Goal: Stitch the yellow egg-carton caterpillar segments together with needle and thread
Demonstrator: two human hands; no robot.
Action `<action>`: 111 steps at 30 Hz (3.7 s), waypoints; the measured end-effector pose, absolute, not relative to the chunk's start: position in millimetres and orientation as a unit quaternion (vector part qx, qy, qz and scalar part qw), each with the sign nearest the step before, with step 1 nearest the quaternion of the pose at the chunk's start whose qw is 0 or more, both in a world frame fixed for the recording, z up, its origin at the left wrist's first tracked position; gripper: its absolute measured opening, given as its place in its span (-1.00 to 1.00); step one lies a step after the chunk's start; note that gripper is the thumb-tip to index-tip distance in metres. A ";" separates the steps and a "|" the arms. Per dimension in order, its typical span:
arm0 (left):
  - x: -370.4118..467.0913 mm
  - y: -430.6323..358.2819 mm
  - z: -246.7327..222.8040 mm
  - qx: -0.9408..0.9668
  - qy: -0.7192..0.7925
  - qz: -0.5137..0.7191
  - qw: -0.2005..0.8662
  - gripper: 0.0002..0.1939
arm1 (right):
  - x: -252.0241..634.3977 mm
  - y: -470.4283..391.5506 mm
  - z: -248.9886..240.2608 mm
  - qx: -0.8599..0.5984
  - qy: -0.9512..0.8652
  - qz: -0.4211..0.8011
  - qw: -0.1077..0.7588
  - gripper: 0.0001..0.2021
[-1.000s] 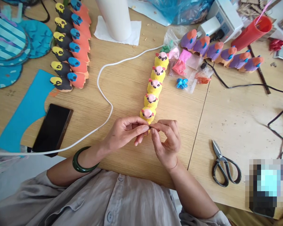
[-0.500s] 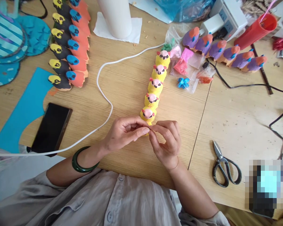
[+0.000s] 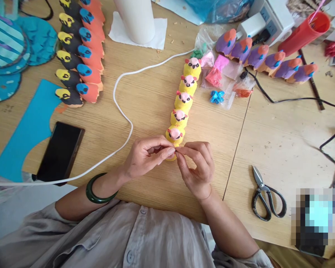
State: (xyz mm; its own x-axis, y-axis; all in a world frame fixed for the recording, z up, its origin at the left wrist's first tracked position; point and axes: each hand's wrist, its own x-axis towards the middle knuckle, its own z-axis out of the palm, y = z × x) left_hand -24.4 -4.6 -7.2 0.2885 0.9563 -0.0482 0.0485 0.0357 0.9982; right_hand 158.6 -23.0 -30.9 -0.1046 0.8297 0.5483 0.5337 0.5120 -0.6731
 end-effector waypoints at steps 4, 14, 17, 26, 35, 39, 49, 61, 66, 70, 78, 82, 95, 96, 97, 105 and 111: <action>-24.3 -4.5 -7.4 0.573 0.443 0.403 0.559 -0.74 | 157.6 -22.2 -30.1 -0.464 -0.733 0.153 0.473 -0.74; -23.1 -5.6 -8.9 0.538 0.435 0.416 0.591 -0.76 | 157.1 -20.2 -25.5 -0.446 -0.744 0.150 0.474 -0.78; -23.4 -5.6 -8.9 0.550 0.437 0.416 0.578 -0.76 | 156.8 -20.0 -24.6 -0.443 -0.748 0.152 0.469 -0.76; -24.3 -5.6 -11.8 0.574 0.432 0.418 0.557 -0.77 | 157.6 -20.8 -26.5 -0.439 -0.748 0.158 0.472 -0.74; -24.7 -1.1 -12.1 0.447 0.456 0.496 0.588 -0.77 | 156.4 -26.5 -31.6 -0.532 -0.518 0.407 0.532 -0.95; -26.2 -0.1 -14.6 0.393 0.442 0.495 0.637 -0.77 | 156.2 -22.0 -32.1 -0.546 -0.456 0.463 0.529 -0.93; -27.4 0.6 -18.9 0.362 0.420 0.500 0.666 -0.78 | 159.3 -20.8 -30.5 -0.575 -0.466 0.454 0.496 -0.75; -27.2 2.0 -18.7 0.366 0.451 0.496 0.646 -0.79 | 159.6 -20.1 -32.7 -0.564 -0.422 0.498 0.506 -0.70; -24.5 3.2 -14.2 0.355 0.449 0.486 0.660 -0.69 | 160.3 -19.9 -35.2 -0.565 -0.413 0.505 0.505 -0.74; -24.8 2.5 -12.6 0.359 0.446 0.481 0.664 -0.69 | 160.5 -19.4 -34.6 -0.551 -0.393 0.530 0.511 -0.71; -27.1 -2.5 -18.7 0.409 0.386 0.472 0.679 -0.80 | 160.5 -23.7 -33.3 -0.535 -0.409 0.543 0.502 -0.62; -24.8 -3.1 -18.1 0.429 0.363 0.452 0.693 -0.80 | 159.5 -27.1 -32.3 -0.541 -0.430 0.538 0.483 -0.60; -19.8 -8.4 -18.4 0.575 0.399 0.473 0.535 -0.92 | 153.7 -28.8 -21.6 -0.518 -0.525 0.488 0.467 -0.56; -19.8 -8.4 -18.4 0.579 0.399 0.475 0.529 -0.93 | 154.0 -29.2 -22.0 -0.515 -0.532 0.485 0.465 -0.56; -19.9 -8.6 -18.3 0.580 0.400 0.478 0.524 -0.94 | 154.4 -29.5 -22.5 -0.511 -0.538 0.485 0.463 -0.56; -21.8 -7.8 -18.1 0.605 0.404 0.498 0.472 -0.95 | 154.8 -28.2 -17.9 -0.514 -0.522 0.502 0.460 -0.63; -23.1 -5.9 -15.9 0.566 0.417 0.509 0.496 -0.91 | 152.8 -25.2 -20.3 -0.533 -0.454 0.511 0.499 -0.81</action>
